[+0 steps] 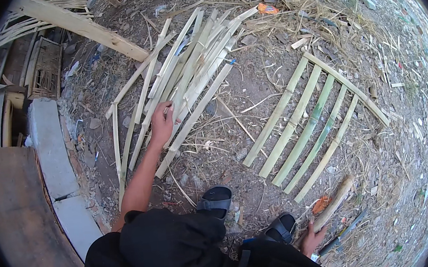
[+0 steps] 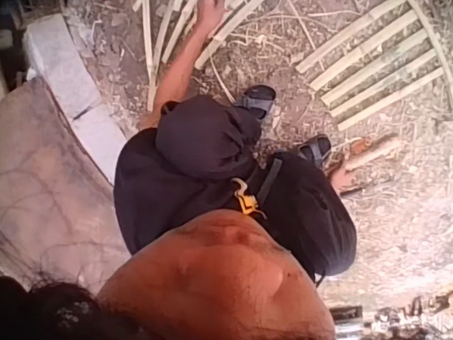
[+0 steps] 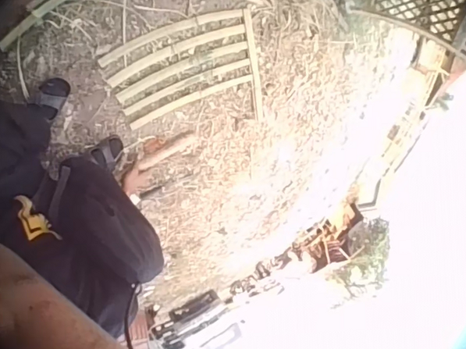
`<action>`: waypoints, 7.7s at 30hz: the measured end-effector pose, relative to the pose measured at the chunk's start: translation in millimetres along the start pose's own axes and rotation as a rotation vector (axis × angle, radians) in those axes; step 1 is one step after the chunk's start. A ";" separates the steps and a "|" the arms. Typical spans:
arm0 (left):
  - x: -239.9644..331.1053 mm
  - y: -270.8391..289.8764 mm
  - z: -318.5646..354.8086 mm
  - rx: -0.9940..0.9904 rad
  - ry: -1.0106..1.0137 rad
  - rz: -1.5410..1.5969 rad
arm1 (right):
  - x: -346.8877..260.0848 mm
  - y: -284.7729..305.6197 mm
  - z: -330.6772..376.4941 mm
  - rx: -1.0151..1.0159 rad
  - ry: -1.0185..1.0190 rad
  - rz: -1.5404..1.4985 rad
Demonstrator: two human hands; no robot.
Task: The person hammers bamboo slats into a frame using a wooden log as a mallet. The person trims a bamboo slat using a machete.
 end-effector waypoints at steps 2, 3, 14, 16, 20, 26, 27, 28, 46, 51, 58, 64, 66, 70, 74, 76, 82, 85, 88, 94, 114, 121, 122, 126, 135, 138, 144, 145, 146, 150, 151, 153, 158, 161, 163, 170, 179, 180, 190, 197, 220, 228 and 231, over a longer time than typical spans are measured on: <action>2.3 3.2 -3.0 -0.049 0.180 0.129 | 13.6 5.0 -8.3 0.019 0.042 0.005; 10.9 5.8 -6.9 -0.085 0.304 0.160 | 20.6 8.4 -14.7 0.039 0.083 0.007; 4.7 72.7 -25.4 0.248 -0.017 -1.001 | -4.1 -3.0 5.5 0.023 0.001 -0.032; 6.2 65.5 -30.4 0.343 0.028 -1.224 | 7.7 -1.1 -3.5 0.046 0.014 -0.039; 17.9 28.5 -49.4 0.029 -0.242 -0.949 | 11.8 -0.1 -7.4 0.042 0.079 0.008; 24.9 -73.6 -114.8 -0.224 -0.408 -0.677 | 54.3 15.5 -36.5 0.067 0.141 0.042; 21.2 -85.6 -125.8 -0.231 -0.416 -0.665 | 70.5 21.3 -46.7 0.095 0.215 0.038; 13.4 -83.7 -135.8 -0.246 -0.409 -0.753 | 47.2 10.8 -28.4 0.089 0.208 0.036; 22.2 -118.8 -152.6 -0.228 -0.434 -0.943 | 51.6 20.0 -19.1 0.147 0.215 0.200; 43.3 -82.8 -125.1 -0.270 -0.495 -0.632 | 50.5 18.6 -22.3 0.030 0.141 0.186; 125.8 -9.8 -99.2 0.002 -0.656 -0.361 | 87.3 23.9 -38.9 0.054 0.090 0.062; 163.2 21.5 -99.9 0.053 -0.634 -0.420 | 52.3 15.3 -25.2 0.023 -0.014 0.084; 149.7 22.3 -106.1 0.026 -0.681 -0.559 | 35.3 8.3 -13.3 -0.021 -0.078 0.033; 101.7 19.8 -124.8 0.027 -0.693 -0.704 | 45.6 10.7 -21.9 0.135 0.192 0.055; 93.7 24.5 -117.6 -0.095 -0.418 -0.758 | 12.3 2.7 1.1 0.046 0.010 -0.058; 84.2 22.9 -119.3 -0.113 -0.450 -0.739 | 16.9 2.4 -0.2 0.064 -0.011 -0.085; 34.1 23.4 -144.6 0.099 -0.524 -1.179 | 11.4 1.2 1.0 0.073 -0.003 -0.040; 32.6 -13.8 -138.6 0.300 -0.742 -1.166 | 11.4 2.7 0.0 0.080 -0.025 -0.001; 29.6 -50.7 -129.7 -0.360 -0.405 -0.904 | 12.9 4.7 0.9 0.136 -0.023 0.016; -20.4 -92.2 -128.1 -0.160 -0.234 -0.901 | 38.6 12.3 -14.0 0.058 -0.011 -0.005; -0.5 -59.9 -129.7 0.013 -0.080 -0.550 | 34.9 29.8 -17.3 0.133 0.239 0.261; 53.7 -16.7 -121.6 -0.294 0.217 0.213 | -0.2 36.6 -11.0 0.133 0.121 0.225; 80.2 -12.5 -110.3 -0.358 0.249 0.211 | 12.9 41.8 -23.8 0.159 0.125 0.194; 83.5 5.9 -91.1 -0.416 0.340 0.337 | -4.8 49.0 -28.5 0.210 0.106 0.268; 71.8 3.7 -3.0 -0.439 0.368 0.197 | -45.6 54.9 -38.2 0.235 0.360 0.378; 55.1 9.3 -1.9 -0.566 0.358 0.053 | -42.7 63.0 -44.4 0.132 0.495 0.294; 63.7 -5.7 10.8 -0.583 0.095 -0.282 | 42.6 120.0 -71.4 0.582 0.285 0.755; 64.2 -1.0 9.0 -0.524 -0.131 -0.357 | 44.3 113.6 -71.2 0.484 0.154 0.846; 84.9 -13.2 15.8 -0.483 -0.348 -0.414 | 48.4 115.4 -70.8 0.482 0.157 0.852; 122.7 -19.2 26.1 -0.309 -0.499 -0.575 | 65.2 114.3 -79.8 0.485 0.224 0.837; 120.8 -21.8 25.3 -0.211 -0.610 -0.550 | 66.9 113.2 -82.7 0.512 0.289 0.893; 117.4 -24.9 20.2 -0.313 -0.348 -0.506 | 74.3 124.0 -84.9 0.589 0.315 0.816; 119.3 -34.9 35.2 -0.580 0.405 0.075 | 78.4 137.6 -94.0 0.763 0.311 0.700; 116.9 -36.4 41.8 -0.706 0.579 0.274 | 47.5 133.4 -77.5 0.880 0.103 0.244; 114.1 -41.2 47.8 -0.665 0.462 0.170 | 35.1 134.1 -79.5 0.903 0.255 0.271; 113.4 -84.7 83.3 -1.031 0.290 0.085 | -116.1 17.0 -26.6 0.173 0.695 0.292; 137.5 -134.0 129.7 -1.210 0.053 -0.023 | -165.9 -112.4 20.8 -0.374 0.978 0.351; 144.7 -134.1 130.4 -1.221 0.093 -0.054 | -163.3 -118.2 17.4 -0.360 0.895 0.414; 145.9 -148.8 139.6 -1.221 0.073 -0.087 | -157.0 -142.9 31.5 -0.354 0.941 0.585; 153.9 -136.5 142.8 -1.267 0.333 -0.038 | -166.1 -125.1 5.2 -0.165 0.800 0.632; 148.6 -108.3 151.6 -1.241 0.083 -0.131 | -182.9 -93.9 -16.7 -0.152 0.740 0.540; 155.9 -109.9 160.9 -1.316 0.437 0.004 | -167.6 -100.7 -44.4 -0.176 0.848 0.698; 157.4 -99.6 160.9 -1.335 0.505 -0.016 | -169.9 -102.0 -58.1 -0.162 0.906 0.718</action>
Point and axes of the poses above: each hand's wrist, its own z-axis away from the middle knuckle, its own y-axis out of the back of the hand, x = y × z, the point moved 2 cm from there along -z, towards the middle knuckle, and after that the axes turned 6 degrees about x, right-handed, at the moved point
